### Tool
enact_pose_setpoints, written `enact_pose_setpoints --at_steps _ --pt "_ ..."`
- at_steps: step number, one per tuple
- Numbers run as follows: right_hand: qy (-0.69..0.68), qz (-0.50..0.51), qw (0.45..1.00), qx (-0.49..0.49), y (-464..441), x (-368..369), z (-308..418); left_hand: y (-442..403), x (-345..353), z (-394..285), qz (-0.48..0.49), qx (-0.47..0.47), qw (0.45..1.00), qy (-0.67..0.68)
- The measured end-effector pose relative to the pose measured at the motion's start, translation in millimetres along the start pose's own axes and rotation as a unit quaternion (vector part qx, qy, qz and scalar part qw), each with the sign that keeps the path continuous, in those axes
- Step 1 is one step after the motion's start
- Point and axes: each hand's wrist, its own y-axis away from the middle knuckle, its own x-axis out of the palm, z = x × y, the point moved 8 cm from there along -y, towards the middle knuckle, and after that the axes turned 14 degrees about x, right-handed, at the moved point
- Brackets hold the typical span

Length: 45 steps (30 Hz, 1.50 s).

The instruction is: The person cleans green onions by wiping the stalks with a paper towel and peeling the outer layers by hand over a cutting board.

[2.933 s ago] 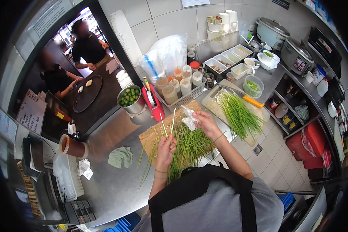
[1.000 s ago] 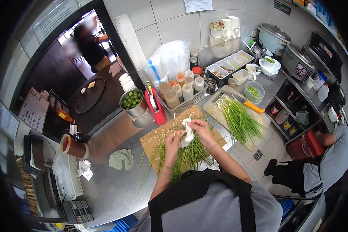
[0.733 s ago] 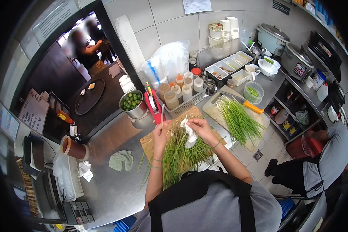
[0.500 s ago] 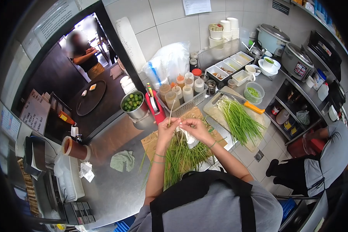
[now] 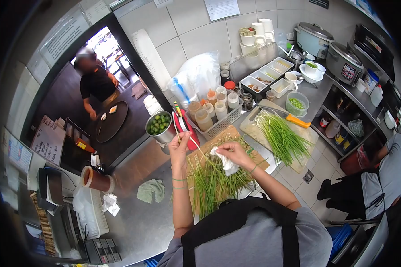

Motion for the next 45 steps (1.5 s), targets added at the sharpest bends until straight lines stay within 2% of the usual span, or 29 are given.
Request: enact_pose_setpoints --at_steps 2,7,10,14,17,21,22,26,33,36,39,42,45 --pt "0.005 -0.041 0.999 0.011 -5 -12 9 1 6 1 0.031 0.031 0.998 -0.046" --pt "0.029 -0.052 0.996 -0.073 -14 2 43 8 32 8 0.082 0.053 0.993 -0.065" --pt "0.045 -0.066 0.993 -0.086 -10 5 55 9 34 3 0.068 0.07 0.993 -0.07" --pt "0.206 -0.109 0.953 -0.194 8 8 64 4 18 -1 0.015 0.097 0.992 -0.079" --pt "0.291 -0.1 0.929 -0.206 18 13 55 -1 7 -12 -0.012 0.101 0.991 -0.092" --pt "0.302 -0.088 0.936 -0.159 5 -2 25 -2 -1 -23 0.003 0.077 0.992 -0.103" --pt "0.202 -0.051 0.971 -0.118 -3 -9 25 -1 0 -24 0.013 0.08 0.99 -0.119" --pt "0.018 -0.007 0.993 -0.117 -12 -5 63 1 16 -15 0.08 0.116 0.978 -0.151" --pt "0.018 -0.005 0.994 -0.106 -28 11 50 10 30 -7 0.066 0.079 0.992 -0.076" --pt "0.038 -0.019 0.989 -0.138 -24 13 55 11 28 -9 0.052 0.084 0.992 -0.082" --pt "0.016 -0.014 0.992 -0.128 -23 15 52 11 26 -6 0.036 0.109 0.991 -0.064" --pt "0.016 -0.01 0.99 -0.136 -18 14 49 13 17 -9 0.001 0.095 0.993 -0.073" --pt "0.056 0.0 0.991 -0.121 -16 10 38 7 6 -9 -0.014 0.108 0.991 -0.083"
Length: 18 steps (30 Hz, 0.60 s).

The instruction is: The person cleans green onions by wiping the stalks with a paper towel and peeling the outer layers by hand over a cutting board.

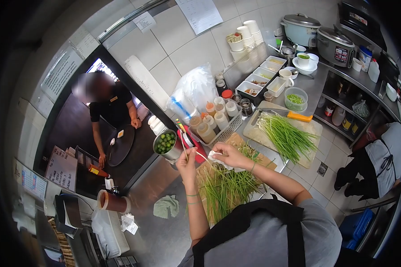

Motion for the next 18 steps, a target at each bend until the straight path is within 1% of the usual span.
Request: enact_pose_setpoints --at_steps 3,6,7,9,13,16,18 --pt "0.127 -0.007 0.992 0.001 7 -10 -6 -2 -6 -7 -0.015 -0.021 1.0 -0.002" --pt "0.243 -0.057 0.968 -0.024 11 -23 -12 -6 -11 -5 -0.003 -0.022 1.0 -0.011" --pt "0.21 -0.056 0.976 0.003 10 -26 -13 -7 -8 -5 0.008 -0.009 1.0 -0.02" --pt "0.178 -0.056 0.982 0.003 4 -27 -5 -8 -2 -3 0.029 0.014 0.999 -0.037" --pt "0.114 -0.047 0.992 0.008 0 -21 13 -7 11 6 0.058 0.003 0.998 -0.038" --pt "0.169 -0.052 0.984 -0.024 3 -13 21 -6 17 6 0.06 -0.001 0.997 -0.046" --pt "0.169 -0.058 0.983 -0.036 5 -8 19 -5 20 2 0.058 -0.013 0.997 -0.046"
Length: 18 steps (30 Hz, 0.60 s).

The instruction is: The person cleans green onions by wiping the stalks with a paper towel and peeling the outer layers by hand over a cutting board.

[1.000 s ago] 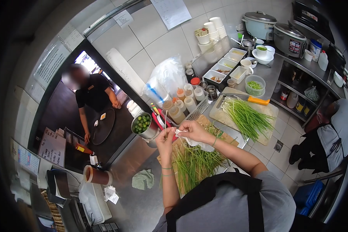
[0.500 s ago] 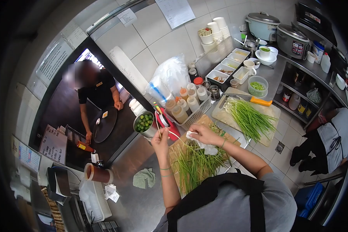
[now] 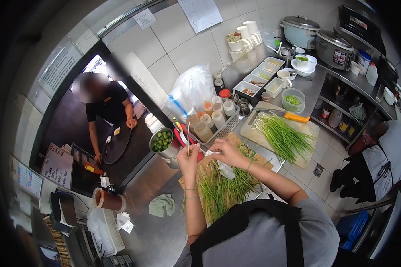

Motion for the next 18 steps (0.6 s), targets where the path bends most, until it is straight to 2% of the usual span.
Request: enact_pose_setpoints --at_steps 8,18 --pt "0.023 -0.001 1.0 0.001 3 4 -1 -2 -5 3 -0.027 -0.002 0.999 0.025" --pt "0.174 0.009 0.985 -0.017 27 10 -38 -11 -46 -12 -0.076 -0.008 0.997 0.023"
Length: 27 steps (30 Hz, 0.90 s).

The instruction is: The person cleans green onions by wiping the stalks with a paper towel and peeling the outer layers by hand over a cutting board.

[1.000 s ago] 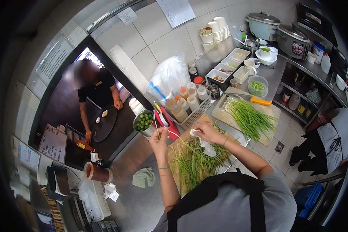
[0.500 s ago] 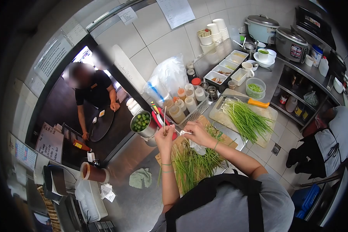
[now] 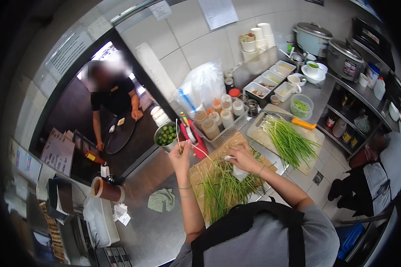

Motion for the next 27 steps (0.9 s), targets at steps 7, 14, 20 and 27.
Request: enact_pose_setpoints --at_steps 7,14,20,27 --pt "-0.038 0.017 0.997 0.059 0 -6 -30 -14 -40 -5 -0.054 -0.061 0.99 0.118" --pt "-0.14 0.103 0.981 0.09 -27 -34 8 -9 -5 7 0.024 -0.059 0.995 0.07" --pt "-0.336 0.094 0.935 0.055 -46 -12 24 11 40 23 0.134 -0.021 0.99 0.024" --pt "-0.378 0.151 0.91 0.078 -39 13 21 10 38 23 0.092 -0.029 0.992 0.081"
